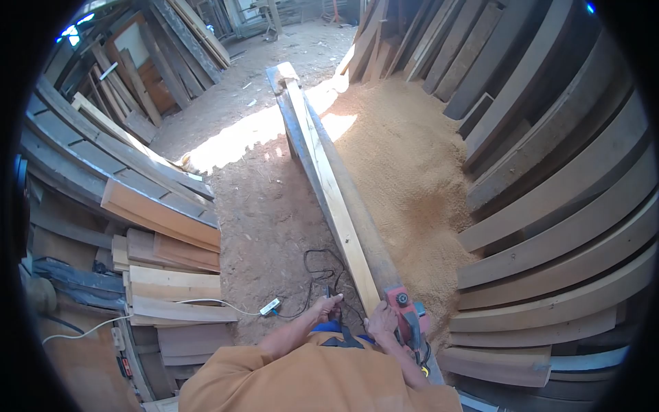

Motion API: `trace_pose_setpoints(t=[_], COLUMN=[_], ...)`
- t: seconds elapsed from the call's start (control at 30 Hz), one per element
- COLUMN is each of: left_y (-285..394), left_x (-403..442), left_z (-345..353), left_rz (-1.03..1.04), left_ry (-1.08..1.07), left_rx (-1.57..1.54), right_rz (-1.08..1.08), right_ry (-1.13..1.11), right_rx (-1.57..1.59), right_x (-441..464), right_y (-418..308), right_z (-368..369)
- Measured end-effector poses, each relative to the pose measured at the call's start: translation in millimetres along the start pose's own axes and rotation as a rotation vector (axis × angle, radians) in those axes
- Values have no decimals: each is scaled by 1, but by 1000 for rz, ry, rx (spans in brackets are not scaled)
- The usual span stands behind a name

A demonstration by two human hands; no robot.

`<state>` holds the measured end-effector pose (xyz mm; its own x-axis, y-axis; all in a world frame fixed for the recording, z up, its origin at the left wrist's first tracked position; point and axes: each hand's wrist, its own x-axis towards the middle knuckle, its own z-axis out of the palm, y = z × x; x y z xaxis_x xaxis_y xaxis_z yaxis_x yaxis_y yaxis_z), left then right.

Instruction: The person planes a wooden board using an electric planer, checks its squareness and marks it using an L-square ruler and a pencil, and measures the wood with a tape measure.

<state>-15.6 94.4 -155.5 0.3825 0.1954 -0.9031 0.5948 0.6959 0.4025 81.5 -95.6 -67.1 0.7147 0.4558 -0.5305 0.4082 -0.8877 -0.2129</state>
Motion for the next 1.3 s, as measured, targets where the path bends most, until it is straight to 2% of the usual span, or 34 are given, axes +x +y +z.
trace_pose_setpoints(t=[0.13,0.2,0.23,0.37,0.47,0.5,0.57,0.63,0.67,0.7,0.77,0.8,0.9,0.93,1.03,1.1,1.17,1.23,1.3], left_y=[2,1,11,48,89,104,137,174,194,213,244,254,276,281,272,265,263,268,274], left_x=[-1,14,7,-14,-59,-79,-121,-162,-187,-209,-250,-260,-250,-249,-267,-238,-214,-246,-229], left_z=[8,14,17,37,38,40,44,44,46,47,47,44,7,-11,-32,-62,-103,-114,-150], left_rz=[15,56,79,346,294,354,481,590,655,722,816,858,931,903,1226,1391,1368,1254,1481], left_ry=[-219,-264,-285,-448,-650,-680,-741,-882,-932,-980,-967,-957,-1062,-906,-10,235,381,454,726], left_rx=[-230,-156,-114,-331,-414,-438,-491,-529,-552,-577,-534,-508,-129,172,846,837,789,417,417], right_rz=[70,68,60,1,-81,-114,-322,-540,-625,-743,-766,-883,-928,-953,-1041,-1078,-1114,-1096,-1121], right_ry=[9,-10,-1,114,206,226,327,468,643,772,1049,1151,1235,1252,1234,1265,1246,1263,1264], right_rx=[50,26,44,75,143,181,339,854,938,938,515,672,701,714,734,674,684,671,691], right_x=[14,11,2,-61,-105,-120,-146,-162,-165,-160,-144,-132,-131,-132,-140,-139,-141,-142,-139], right_y=[4,9,2,-26,-44,-49,-55,-52,-54,-65,-93,-120,-156,-165,-184,-189,-194,-195,-197], right_z=[18,8,-8,-94,-170,-195,-252,-273,-270,-266,-277,-288,-319,-330,-359,-370,-376,-378,-378])
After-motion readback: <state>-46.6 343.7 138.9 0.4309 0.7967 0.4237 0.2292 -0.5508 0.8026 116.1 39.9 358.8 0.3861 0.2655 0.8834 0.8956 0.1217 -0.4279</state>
